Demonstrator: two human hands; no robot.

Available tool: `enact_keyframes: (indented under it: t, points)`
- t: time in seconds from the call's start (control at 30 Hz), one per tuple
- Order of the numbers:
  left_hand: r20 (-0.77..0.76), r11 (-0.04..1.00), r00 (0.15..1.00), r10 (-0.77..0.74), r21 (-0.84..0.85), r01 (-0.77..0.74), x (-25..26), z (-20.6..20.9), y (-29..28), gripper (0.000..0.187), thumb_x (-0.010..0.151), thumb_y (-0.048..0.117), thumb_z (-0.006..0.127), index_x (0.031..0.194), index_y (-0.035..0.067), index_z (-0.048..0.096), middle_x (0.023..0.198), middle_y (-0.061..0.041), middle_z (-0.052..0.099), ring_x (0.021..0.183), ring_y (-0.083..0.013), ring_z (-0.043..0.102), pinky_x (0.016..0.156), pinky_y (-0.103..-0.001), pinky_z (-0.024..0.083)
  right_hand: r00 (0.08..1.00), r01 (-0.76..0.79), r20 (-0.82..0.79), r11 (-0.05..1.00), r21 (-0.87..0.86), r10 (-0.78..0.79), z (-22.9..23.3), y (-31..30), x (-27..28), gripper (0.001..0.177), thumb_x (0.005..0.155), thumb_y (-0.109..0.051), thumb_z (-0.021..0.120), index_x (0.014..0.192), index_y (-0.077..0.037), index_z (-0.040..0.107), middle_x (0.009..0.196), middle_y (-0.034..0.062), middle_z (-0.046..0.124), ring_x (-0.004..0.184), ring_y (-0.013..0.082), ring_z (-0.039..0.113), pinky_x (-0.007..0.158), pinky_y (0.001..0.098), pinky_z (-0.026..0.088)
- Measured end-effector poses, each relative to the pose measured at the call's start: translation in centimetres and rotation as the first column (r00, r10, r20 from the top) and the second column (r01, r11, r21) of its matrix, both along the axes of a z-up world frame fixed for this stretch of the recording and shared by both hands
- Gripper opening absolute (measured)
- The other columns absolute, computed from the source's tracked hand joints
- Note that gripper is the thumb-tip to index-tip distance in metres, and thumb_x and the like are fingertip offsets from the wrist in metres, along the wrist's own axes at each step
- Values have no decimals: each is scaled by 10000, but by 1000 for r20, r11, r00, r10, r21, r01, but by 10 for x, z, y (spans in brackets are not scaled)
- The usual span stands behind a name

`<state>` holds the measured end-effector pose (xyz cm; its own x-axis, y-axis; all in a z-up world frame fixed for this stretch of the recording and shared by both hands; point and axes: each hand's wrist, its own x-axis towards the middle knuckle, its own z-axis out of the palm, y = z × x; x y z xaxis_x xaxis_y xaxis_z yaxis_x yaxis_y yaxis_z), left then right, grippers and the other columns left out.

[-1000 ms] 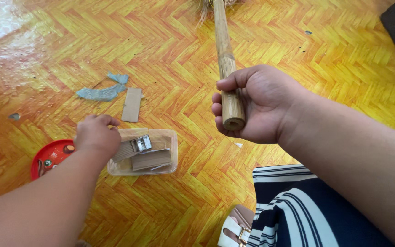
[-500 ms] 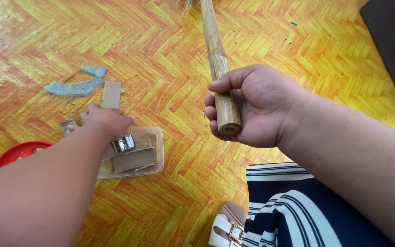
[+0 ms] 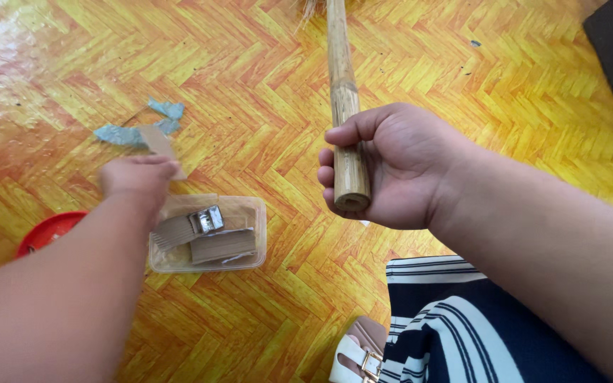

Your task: The person sweeps a cluttered room using a traditional broom, moving debris toward a central area. They pick up a plastic container and a lid, place them aside, and continue sweeping around furniture and a backpack.

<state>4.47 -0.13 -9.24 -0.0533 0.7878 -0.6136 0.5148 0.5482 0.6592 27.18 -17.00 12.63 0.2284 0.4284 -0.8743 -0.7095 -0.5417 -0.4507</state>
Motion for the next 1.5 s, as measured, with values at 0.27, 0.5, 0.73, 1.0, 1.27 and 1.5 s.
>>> enact_keyframes:
  t: [0.27, 0.5, 0.73, 1.0, 1.27, 1.5]
  points:
    - [255, 997, 965, -60, -25, 68, -61, 2, -9, 266, 753, -60, 781, 937, 105, 685, 890, -60, 726, 754, -189, 648, 705, -367, 522, 999, 19, -34, 1000, 15, -18, 2, 10, -2, 105, 926, -131, 559, 1006, -75, 520, 835, 87, 591, 742, 222, 609, 674, 389, 562]
    - [-12, 844, 846, -534, -74, 531, -61, 4, -39, 205, 709, 27, 854, 905, 47, 799, 865, -74, 769, 804, -181, 696, 761, -334, 560, 998, 15, -59, 998, 64, -11, 3, 17, -3, 111, 931, -130, 556, 1016, -77, 508, 842, 90, 585, 743, 224, 605, 678, 396, 566]
    - [-548, 845, 697, -462, -35, 533, -54, -3, -10, 395, 841, 417, 741, 1177, 218, 804, 1238, -119, 709, 1188, -331, 623, 1045, -438, 472, 1000, 25, -13, 999, 35, -25, 1, 7, 1, 112, 923, -130, 555, 1019, -89, 516, 847, 83, 598, 743, 213, 611, 670, 382, 559]
    - [-654, 741, 462, -599, -232, 630, -51, -55, 18, 563, 925, 422, 612, 1362, 67, 615, 1424, -205, 523, 1248, -401, 562, 991, -473, 485, 1000, 22, 21, 1000, -6, -22, 3, 3, -3, 121, 923, -146, 561, 1020, -78, 541, 847, 79, 605, 743, 207, 620, 664, 376, 560]
    - [744, 902, 514, 427, -392, -181, -103, 10, 6, 195, 874, 212, 620, 1014, 112, 712, 1277, -164, 641, 1137, -286, 661, 916, -389, 523, 999, 26, 38, 1000, 18, -26, 8, 6, -8, 115, 938, -142, 557, 1026, -73, 531, 863, 86, 596, 750, 202, 612, 669, 372, 560]
    - [929, 928, 10, 370, -369, -53, -96, 55, -14, 161, 792, 179, 724, 934, 102, 718, 1436, -223, 644, 1178, -317, 638, 911, -387, 494, 1000, 4, -19, 998, 55, -3, 7, 9, -6, 105, 929, -149, 557, 1002, -84, 519, 841, 77, 586, 732, 208, 612, 657, 382, 563]
